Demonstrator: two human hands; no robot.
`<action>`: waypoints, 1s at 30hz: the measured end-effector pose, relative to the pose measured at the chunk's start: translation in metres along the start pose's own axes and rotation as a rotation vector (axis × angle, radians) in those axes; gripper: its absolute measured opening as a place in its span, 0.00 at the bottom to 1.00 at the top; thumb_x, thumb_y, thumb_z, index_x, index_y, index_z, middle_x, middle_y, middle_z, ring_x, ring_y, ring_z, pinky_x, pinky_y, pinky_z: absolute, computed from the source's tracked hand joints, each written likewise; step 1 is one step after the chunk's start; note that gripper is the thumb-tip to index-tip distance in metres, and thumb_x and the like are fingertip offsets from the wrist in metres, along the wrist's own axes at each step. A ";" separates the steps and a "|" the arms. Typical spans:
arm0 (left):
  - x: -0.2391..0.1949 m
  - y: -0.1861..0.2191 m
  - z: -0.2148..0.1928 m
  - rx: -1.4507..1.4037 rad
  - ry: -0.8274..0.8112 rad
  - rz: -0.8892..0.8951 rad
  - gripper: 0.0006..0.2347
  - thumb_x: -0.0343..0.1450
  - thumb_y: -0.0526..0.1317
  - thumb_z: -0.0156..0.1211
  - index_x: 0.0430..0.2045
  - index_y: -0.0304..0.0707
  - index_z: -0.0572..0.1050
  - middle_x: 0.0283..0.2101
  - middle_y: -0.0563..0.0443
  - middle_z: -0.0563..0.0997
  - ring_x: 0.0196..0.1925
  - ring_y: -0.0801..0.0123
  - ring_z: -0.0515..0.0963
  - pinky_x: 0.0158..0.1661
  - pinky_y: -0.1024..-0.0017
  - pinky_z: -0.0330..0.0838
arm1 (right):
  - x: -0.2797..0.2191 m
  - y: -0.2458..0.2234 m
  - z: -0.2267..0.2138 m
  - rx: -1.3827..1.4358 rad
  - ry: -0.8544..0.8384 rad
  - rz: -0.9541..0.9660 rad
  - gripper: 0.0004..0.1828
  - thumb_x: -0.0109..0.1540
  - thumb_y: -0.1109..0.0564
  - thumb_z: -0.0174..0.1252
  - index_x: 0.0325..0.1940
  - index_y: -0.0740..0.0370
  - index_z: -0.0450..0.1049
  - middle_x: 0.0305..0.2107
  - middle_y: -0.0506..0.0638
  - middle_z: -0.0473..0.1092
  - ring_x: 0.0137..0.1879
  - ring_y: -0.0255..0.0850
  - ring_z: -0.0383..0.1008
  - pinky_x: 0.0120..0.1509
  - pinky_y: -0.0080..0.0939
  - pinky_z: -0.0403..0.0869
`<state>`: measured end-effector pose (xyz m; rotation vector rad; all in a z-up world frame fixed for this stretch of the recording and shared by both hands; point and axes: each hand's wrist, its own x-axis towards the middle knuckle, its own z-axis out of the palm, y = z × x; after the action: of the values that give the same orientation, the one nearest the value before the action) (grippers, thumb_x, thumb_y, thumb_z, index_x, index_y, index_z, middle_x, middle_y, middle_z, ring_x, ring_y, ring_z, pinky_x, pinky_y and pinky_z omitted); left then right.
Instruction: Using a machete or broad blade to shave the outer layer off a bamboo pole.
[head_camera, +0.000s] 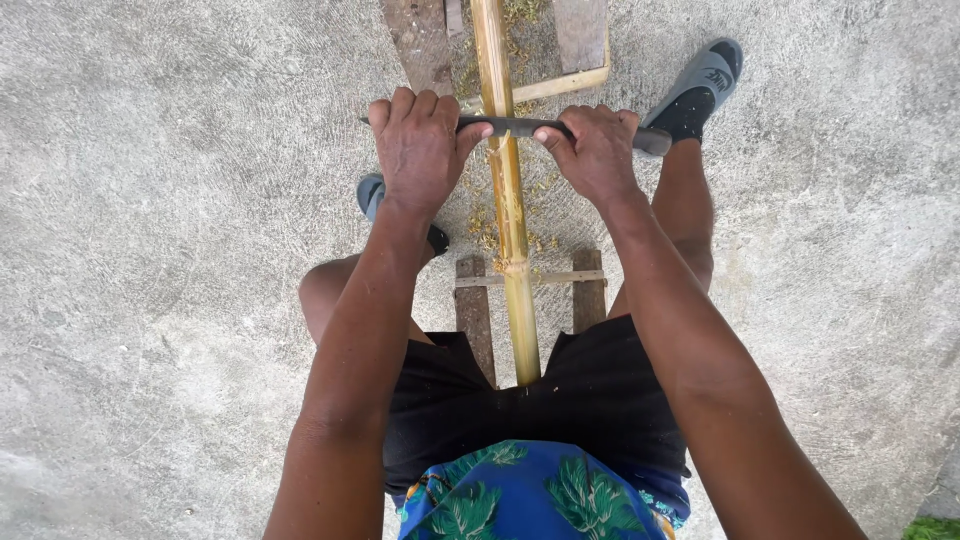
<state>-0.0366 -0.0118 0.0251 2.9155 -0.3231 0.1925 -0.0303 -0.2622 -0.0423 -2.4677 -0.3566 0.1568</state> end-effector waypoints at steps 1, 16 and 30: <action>0.007 -0.004 0.000 0.001 0.002 -0.002 0.22 0.69 0.62 0.63 0.27 0.41 0.79 0.28 0.54 0.74 0.37 0.65 0.66 0.45 0.61 0.56 | 0.010 0.003 0.001 -0.001 0.000 -0.003 0.28 0.70 0.30 0.52 0.30 0.54 0.73 0.22 0.46 0.66 0.34 0.44 0.65 0.54 0.52 0.55; -0.046 0.033 -0.013 0.064 0.028 -0.036 0.22 0.71 0.62 0.55 0.25 0.43 0.78 0.28 0.55 0.74 0.37 0.65 0.68 0.46 0.61 0.57 | -0.048 -0.008 -0.013 0.001 0.049 -0.063 0.27 0.71 0.32 0.54 0.31 0.55 0.74 0.24 0.46 0.67 0.34 0.44 0.65 0.54 0.50 0.54; -0.087 0.057 -0.025 -0.039 -0.033 -0.086 0.22 0.77 0.61 0.50 0.26 0.44 0.76 0.29 0.55 0.74 0.38 0.65 0.68 0.46 0.61 0.57 | -0.098 -0.012 -0.017 -0.012 -0.077 -0.010 0.24 0.69 0.34 0.56 0.32 0.54 0.75 0.23 0.46 0.65 0.36 0.43 0.65 0.56 0.51 0.54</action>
<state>-0.1368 -0.0434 0.0463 2.8893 -0.2039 0.1234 -0.1231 -0.2908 -0.0191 -2.4761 -0.4036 0.2468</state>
